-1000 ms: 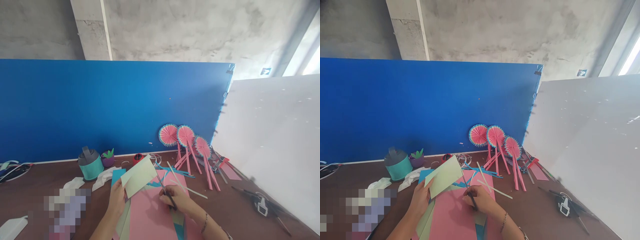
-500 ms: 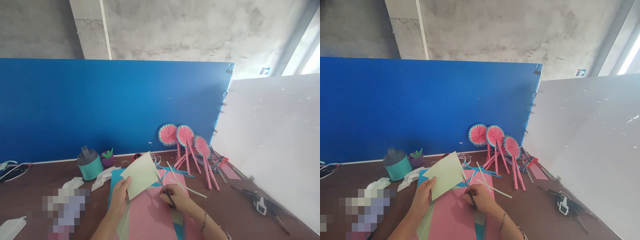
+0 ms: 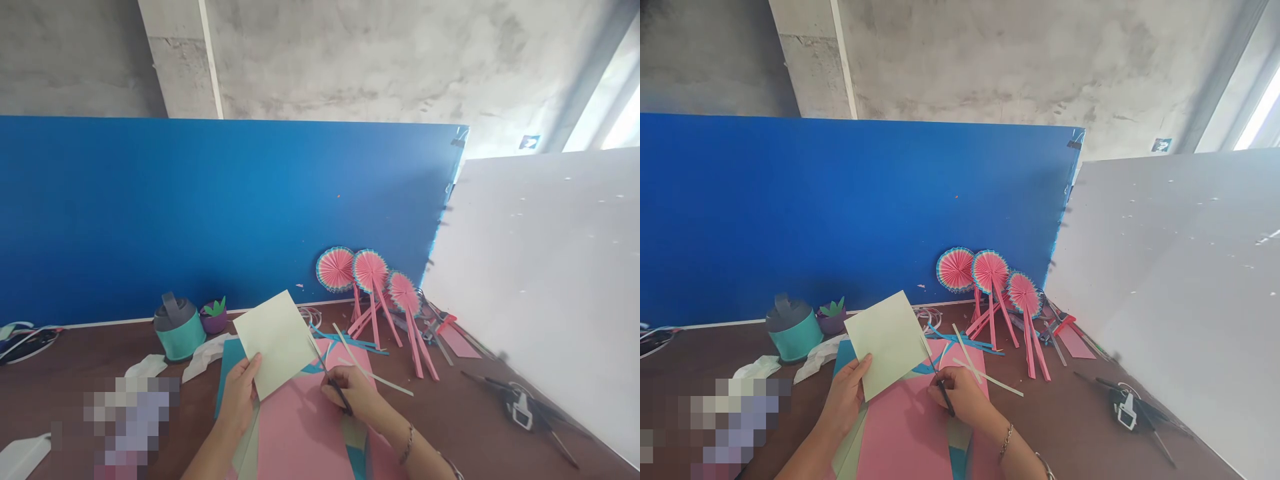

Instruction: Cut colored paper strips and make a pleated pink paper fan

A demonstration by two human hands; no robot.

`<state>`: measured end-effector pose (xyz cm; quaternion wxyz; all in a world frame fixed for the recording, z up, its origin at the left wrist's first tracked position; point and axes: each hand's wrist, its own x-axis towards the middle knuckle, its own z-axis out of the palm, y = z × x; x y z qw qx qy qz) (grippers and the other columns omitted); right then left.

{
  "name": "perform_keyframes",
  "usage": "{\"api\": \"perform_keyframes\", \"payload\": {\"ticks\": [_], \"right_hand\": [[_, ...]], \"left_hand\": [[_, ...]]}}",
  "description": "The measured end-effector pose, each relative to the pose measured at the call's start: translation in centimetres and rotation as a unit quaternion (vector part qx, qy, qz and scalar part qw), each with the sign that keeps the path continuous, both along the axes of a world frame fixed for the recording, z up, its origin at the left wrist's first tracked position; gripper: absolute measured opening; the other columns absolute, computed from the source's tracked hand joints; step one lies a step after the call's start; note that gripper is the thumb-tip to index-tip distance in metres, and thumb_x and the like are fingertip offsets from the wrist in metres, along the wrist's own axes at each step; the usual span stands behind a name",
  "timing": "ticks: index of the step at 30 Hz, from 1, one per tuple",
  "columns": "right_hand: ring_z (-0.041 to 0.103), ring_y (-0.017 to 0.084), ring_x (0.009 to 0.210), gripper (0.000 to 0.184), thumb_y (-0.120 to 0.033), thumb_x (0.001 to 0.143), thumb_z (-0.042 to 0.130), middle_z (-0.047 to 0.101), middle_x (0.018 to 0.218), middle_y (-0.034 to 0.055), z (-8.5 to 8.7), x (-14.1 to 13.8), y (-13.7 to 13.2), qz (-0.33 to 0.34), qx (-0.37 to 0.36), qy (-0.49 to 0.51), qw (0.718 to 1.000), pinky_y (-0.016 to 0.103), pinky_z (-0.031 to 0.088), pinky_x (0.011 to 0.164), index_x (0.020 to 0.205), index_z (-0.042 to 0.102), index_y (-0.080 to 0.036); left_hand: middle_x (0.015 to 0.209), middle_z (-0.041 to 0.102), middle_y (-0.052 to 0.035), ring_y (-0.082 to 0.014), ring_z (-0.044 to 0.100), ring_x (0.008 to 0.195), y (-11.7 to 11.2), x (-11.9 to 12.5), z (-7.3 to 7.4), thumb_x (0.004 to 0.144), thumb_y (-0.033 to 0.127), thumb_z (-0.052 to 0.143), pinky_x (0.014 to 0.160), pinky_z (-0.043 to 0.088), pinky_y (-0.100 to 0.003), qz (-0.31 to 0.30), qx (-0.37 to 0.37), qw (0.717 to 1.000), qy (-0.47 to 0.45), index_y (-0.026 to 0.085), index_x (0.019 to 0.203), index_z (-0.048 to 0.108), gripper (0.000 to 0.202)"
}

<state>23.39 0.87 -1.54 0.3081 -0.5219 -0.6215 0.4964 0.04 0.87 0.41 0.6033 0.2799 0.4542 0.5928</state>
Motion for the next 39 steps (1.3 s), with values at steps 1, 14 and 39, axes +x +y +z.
{"api": "perform_keyframes", "payload": {"ticks": [1, 14, 39], "right_hand": [[0.038, 0.006, 0.041, 0.017, -0.03, 0.067, 0.06, 0.048, 0.051, -0.0044, 0.1, 0.0, 0.0, -0.004, 0.002, -0.002, 1.0, 0.018, 0.03, 0.04, 0.072, 0.063, -0.015], [0.039, 0.007, 0.036, 0.02, -0.035, 0.065, 0.063, 0.044, 0.043, -0.0062, 1.8, -0.4, -0.4, -0.022, -0.008, -0.032, 0.999, 0.019, 0.026, 0.036, 0.071, 0.061, -0.016], [0.044, 0.007, 0.044, 0.027, -0.04, 0.067, 0.067, 0.047, 0.052, -0.0053, 1.2, 0.0, -0.4, 0.017, -0.031, 0.04, 0.999, 0.019, 0.031, 0.041, 0.076, 0.061, -0.016]], "left_hand": [[0.089, 0.073, -0.0125, -0.0279, 0.068, 0.082, 0.0, 0.0, 0.0, 0.06, 0.04, 0.078, 0.067, 0.053, -0.035, 0.003, -0.002, 1.0, -0.001, 0.01, 0.092, 0.067, 0.044], [0.088, 0.073, -0.0127, -0.0279, 0.068, 0.079, 0.0, 0.0, -0.1, 0.062, 0.042, 0.077, 0.066, 0.051, -0.035, -0.007, -0.007, 1.0, -0.001, 0.011, 0.086, 0.067, 0.04], [0.073, 0.071, -0.0076, -0.023, 0.066, 0.068, 0.0, 0.1, -0.4, 0.06, 0.043, 0.077, 0.059, 0.049, -0.031, 0.016, 0.006, 1.0, -0.004, 0.012, 0.081, 0.066, 0.039]]}}
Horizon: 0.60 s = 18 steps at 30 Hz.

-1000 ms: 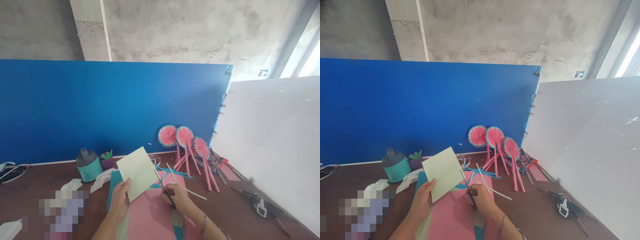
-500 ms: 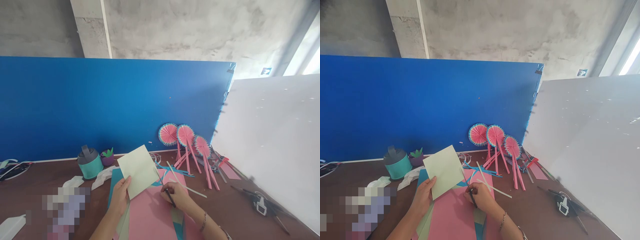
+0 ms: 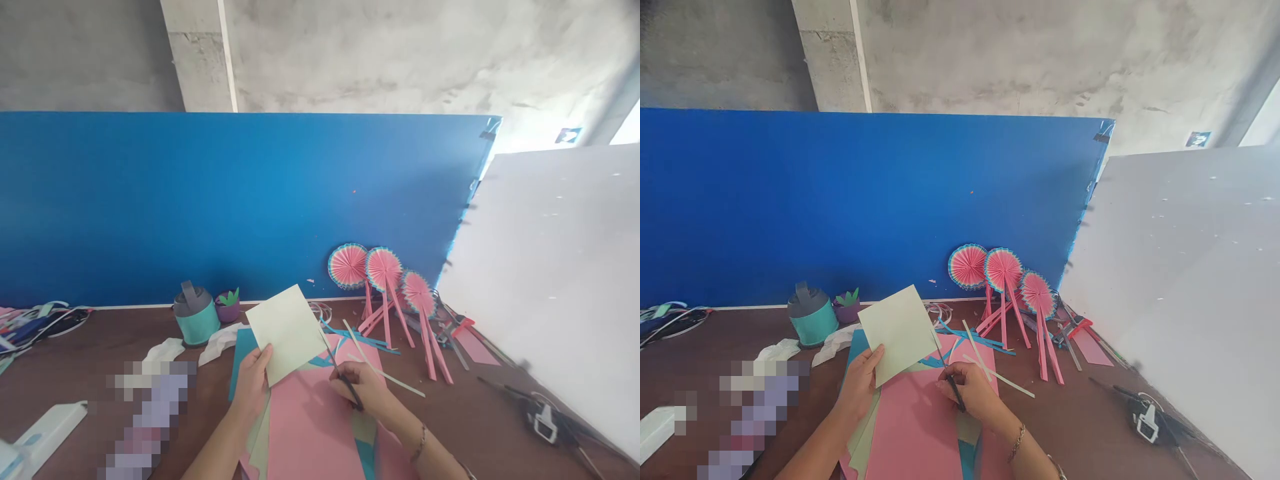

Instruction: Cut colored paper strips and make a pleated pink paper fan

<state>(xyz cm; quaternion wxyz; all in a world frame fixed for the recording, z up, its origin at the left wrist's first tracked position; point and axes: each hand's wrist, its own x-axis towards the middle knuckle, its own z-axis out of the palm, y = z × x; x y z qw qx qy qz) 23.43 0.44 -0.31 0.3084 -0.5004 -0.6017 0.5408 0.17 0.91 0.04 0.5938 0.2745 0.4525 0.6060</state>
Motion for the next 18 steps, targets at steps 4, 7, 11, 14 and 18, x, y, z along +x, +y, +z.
{"api": "perform_keyframes", "payload": {"ticks": [4, 7, 11, 14, 18], "right_hand": [[0.048, 0.008, 0.046, 0.028, -0.041, 0.066, 0.066, 0.049, 0.053, -0.0049, 0.51, 0.01, -0.13, 0.004, -0.019, 0.012, 1.0, 0.018, 0.033, 0.042, 0.075, 0.061, -0.016], [0.047, 0.008, 0.045, 0.028, -0.041, 0.064, 0.068, 0.05, 0.052, -0.0047, 0.65, -0.09, -0.09, -0.001, -0.015, -0.002, 1.0, 0.018, 0.033, 0.04, 0.075, 0.061, -0.016], [0.044, 0.008, 0.043, 0.028, -0.041, 0.064, 0.067, 0.049, 0.05, -0.0048, 0.52, -0.27, 0.07, -0.007, -0.006, -0.008, 1.0, 0.019, 0.031, 0.039, 0.075, 0.061, -0.015], [0.042, 0.007, 0.042, 0.028, -0.04, 0.065, 0.067, 0.049, 0.051, -0.0049, 0.29, -0.27, 0.16, -0.022, -0.004, -0.008, 1.0, 0.019, 0.033, 0.041, 0.076, 0.061, -0.015], [0.041, 0.007, 0.042, 0.03, -0.04, 0.064, 0.068, 0.048, 0.051, -0.0051, 0.12, -0.2, 0.14, -0.028, 0.003, -0.015, 0.999, 0.02, 0.033, 0.041, 0.08, 0.061, -0.015]], "left_hand": [[0.067, 0.068, -0.0042, -0.021, 0.064, 0.065, -0.16, 0.1, 0.52, 0.056, 0.046, 0.078, 0.056, 0.046, -0.029, 0.015, -0.002, 1.0, 0.018, 0.013, 0.08, 0.066, 0.043], [0.065, 0.068, -0.0039, -0.0215, 0.064, 0.065, -0.23, 0.18, 0.69, 0.055, 0.045, 0.079, 0.057, 0.046, -0.03, 0.017, -0.004, 1.0, 0.022, 0.013, 0.079, 0.066, 0.042], [0.069, 0.07, -0.0063, -0.023, 0.065, 0.068, -0.28, 0.25, 0.66, 0.057, 0.045, 0.078, 0.059, 0.047, -0.031, 0.001, -0.007, 1.0, 0.026, 0.012, 0.077, 0.067, 0.04], [0.076, 0.072, -0.0086, -0.0251, 0.066, 0.072, -0.25, 0.27, 0.57, 0.06, 0.045, 0.076, 0.06, 0.048, -0.032, -0.01, -0.013, 0.999, 0.033, 0.012, 0.083, 0.068, 0.041], [0.084, 0.073, -0.0105, -0.0272, 0.067, 0.079, -0.2, 0.36, 0.31, 0.065, 0.041, 0.075, 0.066, 0.051, -0.035, -0.037, -0.012, 0.999, 0.009, 0.013, 0.094, 0.068, 0.042]]}}
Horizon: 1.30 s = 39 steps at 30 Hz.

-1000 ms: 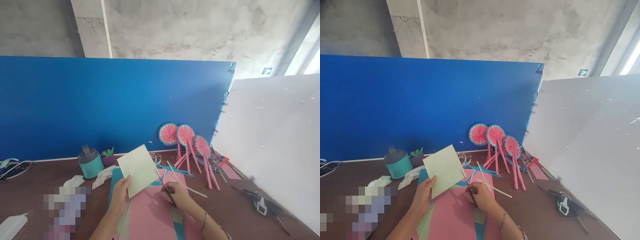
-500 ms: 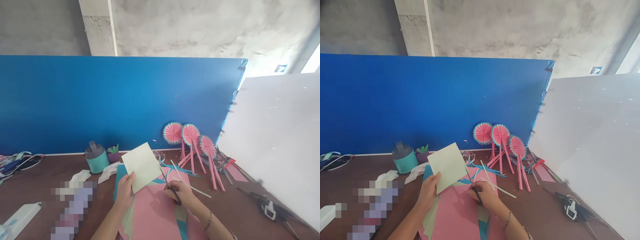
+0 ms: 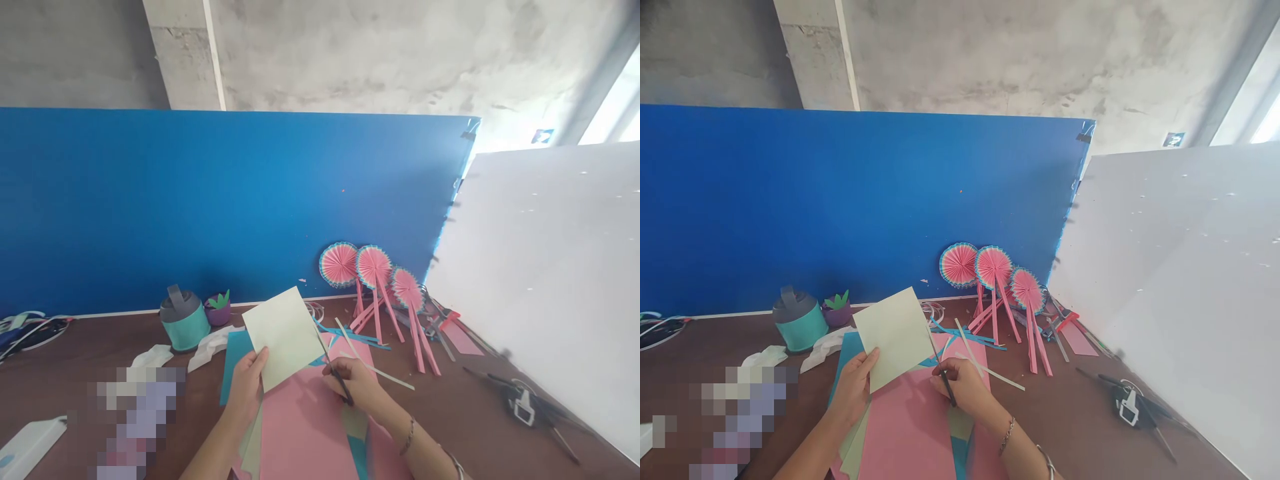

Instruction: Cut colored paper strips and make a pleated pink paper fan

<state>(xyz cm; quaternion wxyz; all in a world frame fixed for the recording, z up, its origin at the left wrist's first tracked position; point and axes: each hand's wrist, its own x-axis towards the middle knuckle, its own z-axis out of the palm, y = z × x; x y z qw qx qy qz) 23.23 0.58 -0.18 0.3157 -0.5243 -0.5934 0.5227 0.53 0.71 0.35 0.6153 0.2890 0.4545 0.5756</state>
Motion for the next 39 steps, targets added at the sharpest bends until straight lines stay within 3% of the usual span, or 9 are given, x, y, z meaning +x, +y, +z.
{"api": "perform_keyframes", "payload": {"ticks": [7, 19, 23, 32, 39], "right_hand": [[0.042, 0.008, 0.042, 0.032, -0.042, 0.065, 0.066, 0.048, 0.052, -0.0045, 0.0, -0.1, -0.1, -0.016, 0.014, -0.006, 1.0, 0.02, 0.03, 0.038, 0.082, 0.062, -0.015], [0.041, 0.008, 0.041, 0.02, -0.032, 0.067, 0.061, 0.047, 0.05, -0.0047, -2.0, -0.1, 0.7, -0.056, 0.063, -0.02, 0.996, 0.019, 0.027, 0.038, 0.077, 0.063, -0.015], [0.043, 0.008, 0.039, 0.017, -0.032, 0.068, 0.061, 0.045, 0.049, -0.0056, -1.7, -0.2, 0.6, -0.063, 0.066, -0.026, 0.995, 0.02, 0.027, 0.037, 0.075, 0.062, -0.016], [0.042, 0.009, 0.036, 0.015, -0.031, 0.066, 0.062, 0.04, 0.043, -0.007, 0.7, -0.6, -0.4, -0.075, 0.043, -0.043, 0.995, 0.021, 0.029, 0.037, 0.068, 0.061, -0.017], [0.038, 0.007, 0.04, 0.018, -0.029, 0.065, 0.063, 0.045, 0.047, -0.0058, -0.4, -0.2, 0.0, -0.065, 0.06, -0.055, 0.995, 0.019, 0.026, 0.038, 0.076, 0.064, -0.016]], "left_hand": [[0.091, 0.073, -0.0122, -0.03, 0.067, 0.09, -0.5, 0.3, 0.3, 0.069, 0.04, 0.072, 0.076, 0.051, -0.038, -0.035, 0.01, 0.999, 0.002, 0.013, 0.102, 0.067, 0.043], [0.098, 0.072, -0.0124, -0.0293, 0.066, 0.095, -0.3, 0.3, 0.1, 0.068, 0.044, 0.073, 0.087, 0.048, -0.04, -0.041, 0.002, 0.999, 0.013, 0.013, 0.104, 0.066, 0.047], [0.097, 0.072, -0.0129, -0.0298, 0.066, 0.094, -0.3, 0.2, 0.1, 0.069, 0.043, 0.072, 0.086, 0.049, -0.042, -0.037, -0.002, 0.999, 0.017, 0.013, 0.106, 0.066, 0.048], [0.097, 0.072, -0.0134, -0.0299, 0.066, 0.093, -0.2, 0.3, -0.2, 0.069, 0.043, 0.072, 0.084, 0.05, -0.041, -0.041, 0.006, 0.999, 0.003, 0.012, 0.108, 0.064, 0.051], [0.096, 0.073, -0.0119, -0.0294, 0.067, 0.091, -0.3, 0.2, 0.1, 0.07, 0.04, 0.072, 0.08, 0.052, -0.039, -0.057, 0.015, 0.998, -0.013, 0.013, 0.107, 0.065, 0.047]]}}
